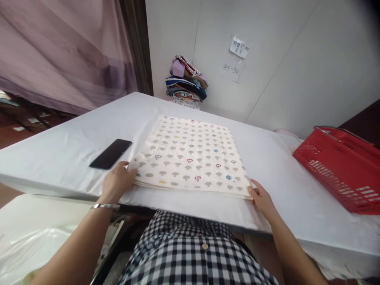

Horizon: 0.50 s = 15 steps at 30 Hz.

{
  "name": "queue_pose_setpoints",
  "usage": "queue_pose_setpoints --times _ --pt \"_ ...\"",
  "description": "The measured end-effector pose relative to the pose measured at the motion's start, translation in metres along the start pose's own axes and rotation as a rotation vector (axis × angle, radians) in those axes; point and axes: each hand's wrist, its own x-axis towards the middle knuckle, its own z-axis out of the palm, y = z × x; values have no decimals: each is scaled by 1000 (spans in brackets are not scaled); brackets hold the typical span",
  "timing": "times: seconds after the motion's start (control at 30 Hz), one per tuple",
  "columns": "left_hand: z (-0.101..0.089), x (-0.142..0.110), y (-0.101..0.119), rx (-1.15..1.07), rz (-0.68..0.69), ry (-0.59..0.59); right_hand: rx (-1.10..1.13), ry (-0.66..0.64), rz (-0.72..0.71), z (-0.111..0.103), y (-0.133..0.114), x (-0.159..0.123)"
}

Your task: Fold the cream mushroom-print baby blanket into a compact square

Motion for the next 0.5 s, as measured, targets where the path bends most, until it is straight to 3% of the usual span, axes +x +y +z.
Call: queue_pose_setpoints --times 0.13,0.3,0.5 --pt "0 -1 1 -38 8 17 -56 -25 -28 1 -2 -5" --pt "5 8 -2 -130 22 26 30 -91 12 1 1 3" --pt "9 8 -24 -321 -1 -52 16 -8 48 -14 30 10"
